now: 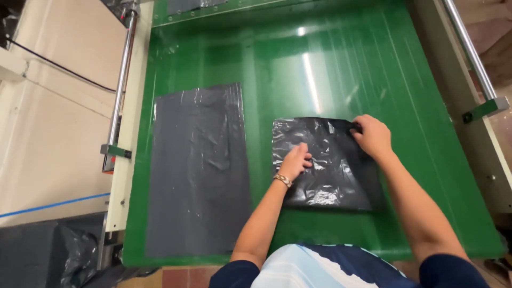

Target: Folding and stacking plastic bags on a conveyor belt in a factory setting.

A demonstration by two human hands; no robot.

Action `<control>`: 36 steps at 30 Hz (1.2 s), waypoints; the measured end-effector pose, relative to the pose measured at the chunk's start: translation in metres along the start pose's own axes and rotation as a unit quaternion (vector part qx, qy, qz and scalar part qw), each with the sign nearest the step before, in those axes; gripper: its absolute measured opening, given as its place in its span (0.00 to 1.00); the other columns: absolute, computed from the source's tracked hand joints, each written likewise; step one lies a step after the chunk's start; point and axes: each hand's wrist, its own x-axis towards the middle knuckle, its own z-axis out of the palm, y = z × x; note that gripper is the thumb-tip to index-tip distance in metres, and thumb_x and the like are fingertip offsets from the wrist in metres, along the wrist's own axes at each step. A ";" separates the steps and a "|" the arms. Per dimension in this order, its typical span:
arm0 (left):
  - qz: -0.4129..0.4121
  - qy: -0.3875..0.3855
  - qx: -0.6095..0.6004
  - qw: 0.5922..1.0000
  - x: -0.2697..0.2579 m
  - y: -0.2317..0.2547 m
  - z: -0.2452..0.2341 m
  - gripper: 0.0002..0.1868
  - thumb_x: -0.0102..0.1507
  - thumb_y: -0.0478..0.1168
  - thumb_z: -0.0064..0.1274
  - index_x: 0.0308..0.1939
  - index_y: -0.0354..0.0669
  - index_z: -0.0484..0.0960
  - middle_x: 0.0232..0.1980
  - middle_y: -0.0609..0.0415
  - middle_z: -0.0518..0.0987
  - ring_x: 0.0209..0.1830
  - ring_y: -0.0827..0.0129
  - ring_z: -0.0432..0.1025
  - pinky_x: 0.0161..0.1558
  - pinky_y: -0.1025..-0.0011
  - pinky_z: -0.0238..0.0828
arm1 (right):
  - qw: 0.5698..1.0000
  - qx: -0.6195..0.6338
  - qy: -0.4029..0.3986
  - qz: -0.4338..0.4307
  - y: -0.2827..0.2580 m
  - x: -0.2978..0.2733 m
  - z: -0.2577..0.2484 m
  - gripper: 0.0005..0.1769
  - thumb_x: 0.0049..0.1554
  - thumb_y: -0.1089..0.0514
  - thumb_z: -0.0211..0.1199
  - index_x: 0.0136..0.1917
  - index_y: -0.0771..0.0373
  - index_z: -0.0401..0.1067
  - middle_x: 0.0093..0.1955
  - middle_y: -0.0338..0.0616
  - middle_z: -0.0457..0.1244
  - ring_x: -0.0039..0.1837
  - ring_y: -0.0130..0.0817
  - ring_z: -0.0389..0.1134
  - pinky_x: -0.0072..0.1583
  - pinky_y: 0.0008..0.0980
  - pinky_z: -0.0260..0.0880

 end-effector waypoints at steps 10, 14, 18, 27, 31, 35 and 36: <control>-0.245 -0.059 -0.526 0.812 -0.044 -0.004 -0.072 0.52 0.59 0.83 0.35 0.58 0.38 0.76 0.54 0.39 0.80 0.49 0.49 0.78 0.51 0.49 0.77 | 0.959 0.199 0.181 -0.093 -0.016 -0.153 -0.018 0.16 0.44 0.68 0.72 0.44 0.53 0.74 0.48 0.32 0.71 0.60 0.36 0.70 0.64 0.37 0.63; -0.241 -0.040 -0.508 0.826 -0.031 -0.064 -0.062 0.30 0.67 0.61 0.51 0.54 0.35 0.81 0.50 0.42 0.81 0.47 0.52 0.79 0.49 0.53 0.78 | 0.962 0.179 0.182 -0.100 -0.021 -0.179 -0.015 0.19 0.42 0.71 0.72 0.45 0.53 0.74 0.50 0.35 0.70 0.59 0.39 0.70 0.63 0.39 0.64; -0.137 0.059 -0.380 0.913 -0.033 -0.074 -0.064 0.17 0.60 0.39 0.66 0.52 0.39 0.82 0.45 0.46 0.83 0.43 0.60 0.79 0.47 0.59 0.78 | 0.953 0.175 0.209 -0.130 -0.025 -0.192 -0.013 0.18 0.43 0.72 0.71 0.44 0.55 0.73 0.52 0.35 0.71 0.63 0.38 0.70 0.64 0.39 0.62; -0.003 0.146 -0.088 0.985 -0.047 -0.087 -0.046 0.34 0.55 0.29 0.59 0.66 0.39 0.71 0.61 0.39 0.77 0.63 0.53 0.70 0.63 0.62 0.70 | 0.970 0.102 0.165 -0.144 -0.016 -0.222 0.019 0.17 0.41 0.67 0.71 0.44 0.53 0.73 0.54 0.33 0.70 0.65 0.36 0.69 0.65 0.40 0.64; 0.033 0.207 0.118 0.971 -0.085 -0.038 -0.048 0.34 0.53 0.32 0.60 0.63 0.48 0.70 0.57 0.51 0.73 0.55 0.57 0.75 0.57 0.64 0.76 | 0.975 0.057 0.147 -0.155 -0.014 -0.226 0.016 0.11 0.44 0.55 0.66 0.44 0.49 0.74 0.56 0.30 0.69 0.68 0.33 0.67 0.66 0.39 0.62; 0.132 0.231 0.416 0.870 -0.120 0.008 -0.014 0.36 0.54 0.47 0.60 0.66 0.52 0.68 0.66 0.54 0.66 0.68 0.56 0.60 0.47 0.49 0.77 | 0.975 -0.009 0.155 -0.161 -0.045 -0.206 0.014 0.18 0.46 0.33 0.64 0.43 0.42 0.76 0.56 0.28 0.69 0.68 0.32 0.67 0.64 0.38 0.63; 0.215 0.210 0.446 0.843 -0.123 0.014 -0.001 0.36 0.55 0.50 0.60 0.66 0.49 0.69 0.69 0.50 0.66 0.73 0.52 0.57 0.55 0.41 0.68 | 0.969 0.035 0.159 -0.184 -0.066 -0.195 0.011 0.25 0.48 0.34 0.63 0.53 0.48 0.75 0.60 0.37 0.68 0.69 0.39 0.66 0.65 0.41 0.62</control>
